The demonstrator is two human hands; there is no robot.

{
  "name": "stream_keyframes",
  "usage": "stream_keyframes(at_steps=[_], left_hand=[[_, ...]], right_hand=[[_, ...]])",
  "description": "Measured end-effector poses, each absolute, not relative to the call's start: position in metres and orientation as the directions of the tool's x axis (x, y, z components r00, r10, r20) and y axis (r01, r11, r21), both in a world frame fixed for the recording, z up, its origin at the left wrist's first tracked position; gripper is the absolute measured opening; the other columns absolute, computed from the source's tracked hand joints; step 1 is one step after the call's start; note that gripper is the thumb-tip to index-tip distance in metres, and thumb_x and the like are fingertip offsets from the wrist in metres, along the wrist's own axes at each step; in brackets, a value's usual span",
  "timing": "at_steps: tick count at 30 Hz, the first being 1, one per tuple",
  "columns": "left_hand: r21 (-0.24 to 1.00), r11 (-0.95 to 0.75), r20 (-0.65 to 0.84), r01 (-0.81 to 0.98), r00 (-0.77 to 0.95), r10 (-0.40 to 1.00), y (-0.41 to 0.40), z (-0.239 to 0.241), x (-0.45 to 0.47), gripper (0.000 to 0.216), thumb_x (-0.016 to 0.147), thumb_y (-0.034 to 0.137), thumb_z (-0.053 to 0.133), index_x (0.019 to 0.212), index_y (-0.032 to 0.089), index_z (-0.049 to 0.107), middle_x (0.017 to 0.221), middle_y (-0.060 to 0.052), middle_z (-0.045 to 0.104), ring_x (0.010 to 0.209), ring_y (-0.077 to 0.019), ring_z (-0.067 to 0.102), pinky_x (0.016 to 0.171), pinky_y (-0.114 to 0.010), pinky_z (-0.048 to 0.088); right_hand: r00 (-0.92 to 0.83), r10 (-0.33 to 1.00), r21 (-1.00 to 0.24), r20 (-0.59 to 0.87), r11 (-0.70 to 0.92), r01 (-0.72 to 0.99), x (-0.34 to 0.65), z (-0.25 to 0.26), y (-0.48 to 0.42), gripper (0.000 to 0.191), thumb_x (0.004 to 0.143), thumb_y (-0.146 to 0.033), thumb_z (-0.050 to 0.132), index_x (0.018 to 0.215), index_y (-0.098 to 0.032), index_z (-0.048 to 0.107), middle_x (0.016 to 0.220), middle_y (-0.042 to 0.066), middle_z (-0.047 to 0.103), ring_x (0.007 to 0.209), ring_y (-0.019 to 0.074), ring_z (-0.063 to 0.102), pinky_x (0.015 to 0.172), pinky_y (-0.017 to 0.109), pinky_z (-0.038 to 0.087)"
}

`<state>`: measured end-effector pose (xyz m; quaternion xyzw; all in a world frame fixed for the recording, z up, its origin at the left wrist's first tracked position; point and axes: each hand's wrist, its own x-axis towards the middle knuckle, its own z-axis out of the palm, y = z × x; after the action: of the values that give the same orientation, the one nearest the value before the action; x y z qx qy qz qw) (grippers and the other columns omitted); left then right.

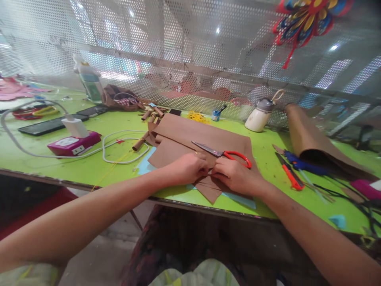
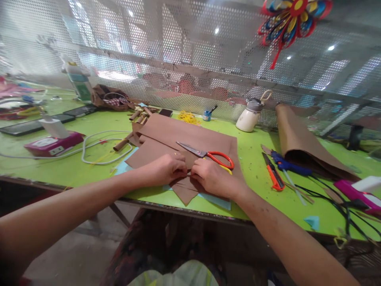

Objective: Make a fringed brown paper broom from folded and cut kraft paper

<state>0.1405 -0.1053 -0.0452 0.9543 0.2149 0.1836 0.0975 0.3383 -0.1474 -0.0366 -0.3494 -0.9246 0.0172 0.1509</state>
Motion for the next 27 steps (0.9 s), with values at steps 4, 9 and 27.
stream_keyframes(at_steps=[4,9,27], left_hand=[[0.140,-0.938,0.317,0.316,0.884,0.345,-0.106,-0.046,0.140,0.016,0.081,0.019,0.049,0.070,0.013,0.061,0.074,-0.008,0.056,0.075,-0.0156,0.053,0.065,-0.024,0.038],[0.011,-0.961,0.318,0.277,0.910,0.266,-0.105,-0.048,0.141,0.016,0.083,0.014,0.045,0.073,0.013,0.058,0.074,-0.009,0.056,0.080,-0.0185,0.051,0.073,-0.028,0.039],[0.138,-0.902,0.203,0.410,0.879,0.431,-0.107,-0.034,0.134,0.017,0.085,0.025,0.046,0.083,0.014,0.059,0.085,-0.007,0.054,0.075,-0.0141,0.052,0.067,-0.023,0.040]], right_hand=[[-0.730,0.637,-0.111,0.246,0.767,0.632,0.339,-0.032,-0.151,0.014,0.083,-0.015,0.048,0.077,-0.015,0.061,0.080,0.007,0.057,0.076,0.0168,0.051,0.069,0.029,0.038],[-0.744,0.638,-0.078,0.198,0.767,0.636,0.344,-0.030,-0.152,0.014,0.083,-0.015,0.048,0.074,-0.016,0.060,0.080,0.006,0.055,0.073,0.0159,0.049,0.066,0.028,0.037],[-0.674,0.722,0.046,0.155,0.676,0.735,0.347,-0.029,-0.159,0.012,0.081,-0.017,0.050,0.070,-0.016,0.055,0.074,0.004,0.054,0.066,0.0138,0.047,0.058,0.026,0.030]])
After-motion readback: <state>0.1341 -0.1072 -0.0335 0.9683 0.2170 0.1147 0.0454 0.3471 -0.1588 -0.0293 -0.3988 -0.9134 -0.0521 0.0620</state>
